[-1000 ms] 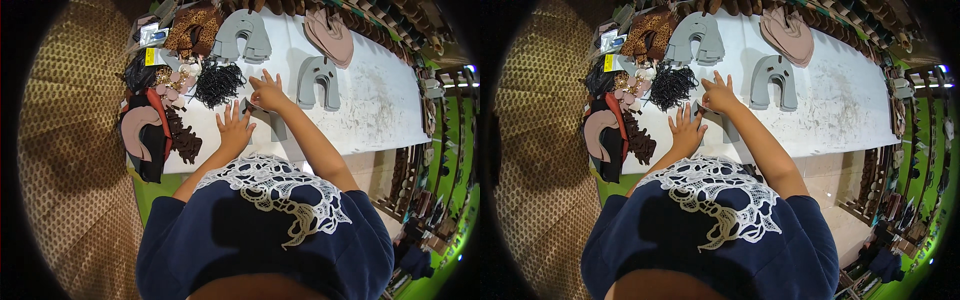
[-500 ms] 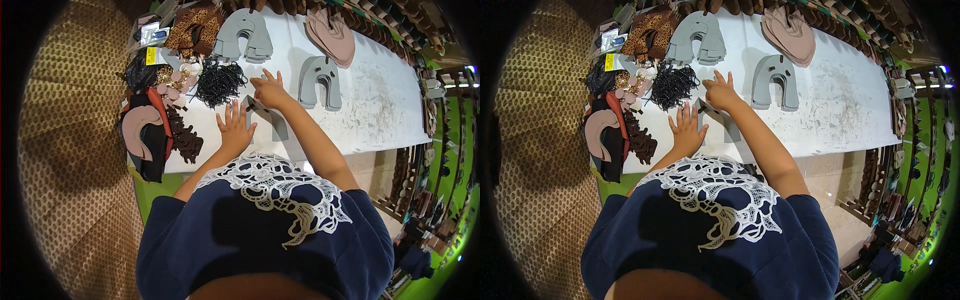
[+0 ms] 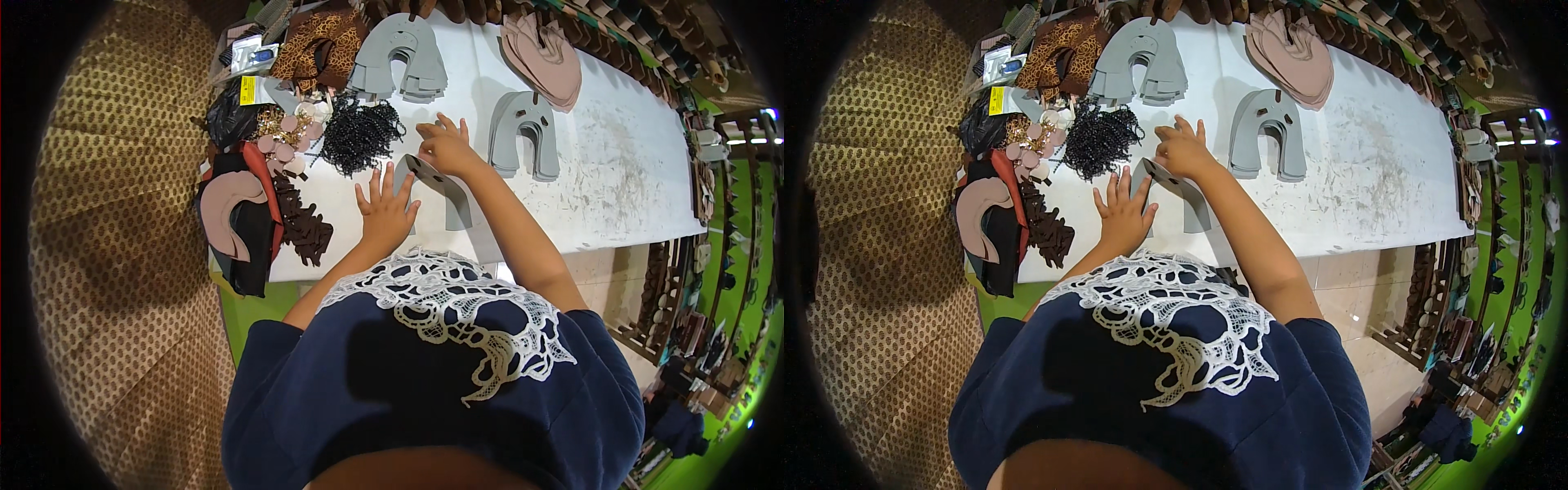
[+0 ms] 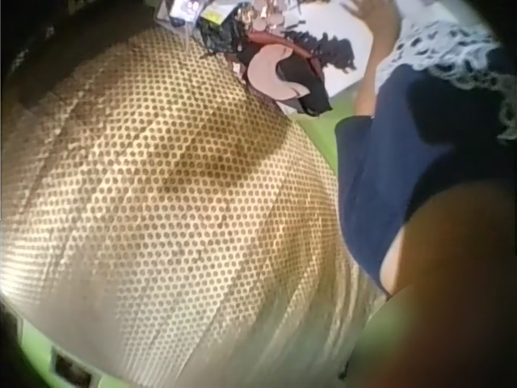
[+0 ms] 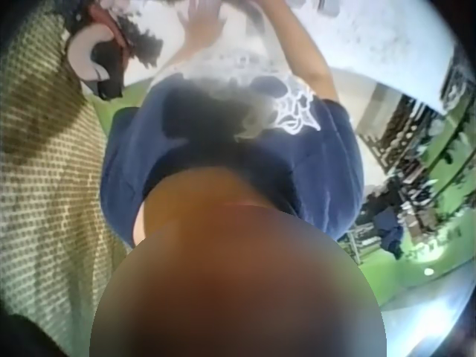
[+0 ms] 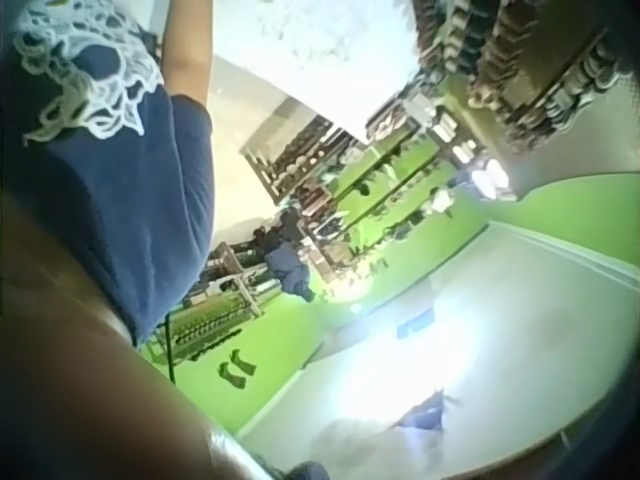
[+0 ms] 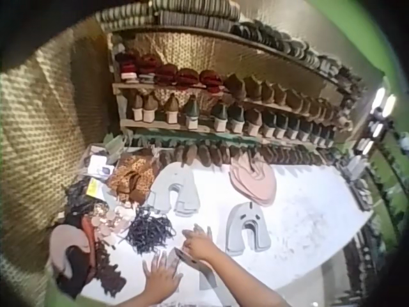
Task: Arranging and preparing small components on shoe upper templates at a workbench.
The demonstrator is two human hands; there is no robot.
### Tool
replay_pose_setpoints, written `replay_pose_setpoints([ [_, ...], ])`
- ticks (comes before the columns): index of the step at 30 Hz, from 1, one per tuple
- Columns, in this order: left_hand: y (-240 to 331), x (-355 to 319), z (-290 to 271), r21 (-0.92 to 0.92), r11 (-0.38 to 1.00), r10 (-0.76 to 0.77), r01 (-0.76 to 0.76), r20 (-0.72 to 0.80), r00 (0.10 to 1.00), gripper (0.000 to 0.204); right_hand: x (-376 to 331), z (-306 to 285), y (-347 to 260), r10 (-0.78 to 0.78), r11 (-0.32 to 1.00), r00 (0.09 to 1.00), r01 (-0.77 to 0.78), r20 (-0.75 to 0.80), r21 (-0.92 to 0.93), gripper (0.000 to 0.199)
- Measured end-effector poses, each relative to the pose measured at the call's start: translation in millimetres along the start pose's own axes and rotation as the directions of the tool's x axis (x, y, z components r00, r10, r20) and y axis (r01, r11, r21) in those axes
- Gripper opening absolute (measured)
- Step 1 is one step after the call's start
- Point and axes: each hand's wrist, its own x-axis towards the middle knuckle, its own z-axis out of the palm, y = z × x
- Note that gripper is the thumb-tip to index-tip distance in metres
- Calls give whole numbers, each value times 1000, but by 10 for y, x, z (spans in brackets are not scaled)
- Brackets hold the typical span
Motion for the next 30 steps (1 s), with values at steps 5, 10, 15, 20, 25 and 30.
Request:
replay_pose_setpoints([
  [5,3,2,1,13,1000,8,-8,-13,1000,53,12,-11,7,108,964,994,-107,9,245,53],
  [10,14,5,2,58,998,23,-19,-70,997,50,-17,-50,1,122,960,985,-148,121,236,63],
  [15,18,19,-7,72,997,28,-23,-75,997,49,17,16,-6,96,986,980,-118,176,120,52],
  [20,22,19,-21,63,998,26,-21,-79,997,49,29,67,2,102,982,983,-125,154,143,47],
  [25,5,23,-16,24,1000,3,-3,15,1000,53,-10,7,-13,112,988,986,-124,124,92,40],
  [30,-30,3,42,-8,1000,3,-3,-59,998,54,-136,39,-7,228,972,961,-214,-157,101,28],
])
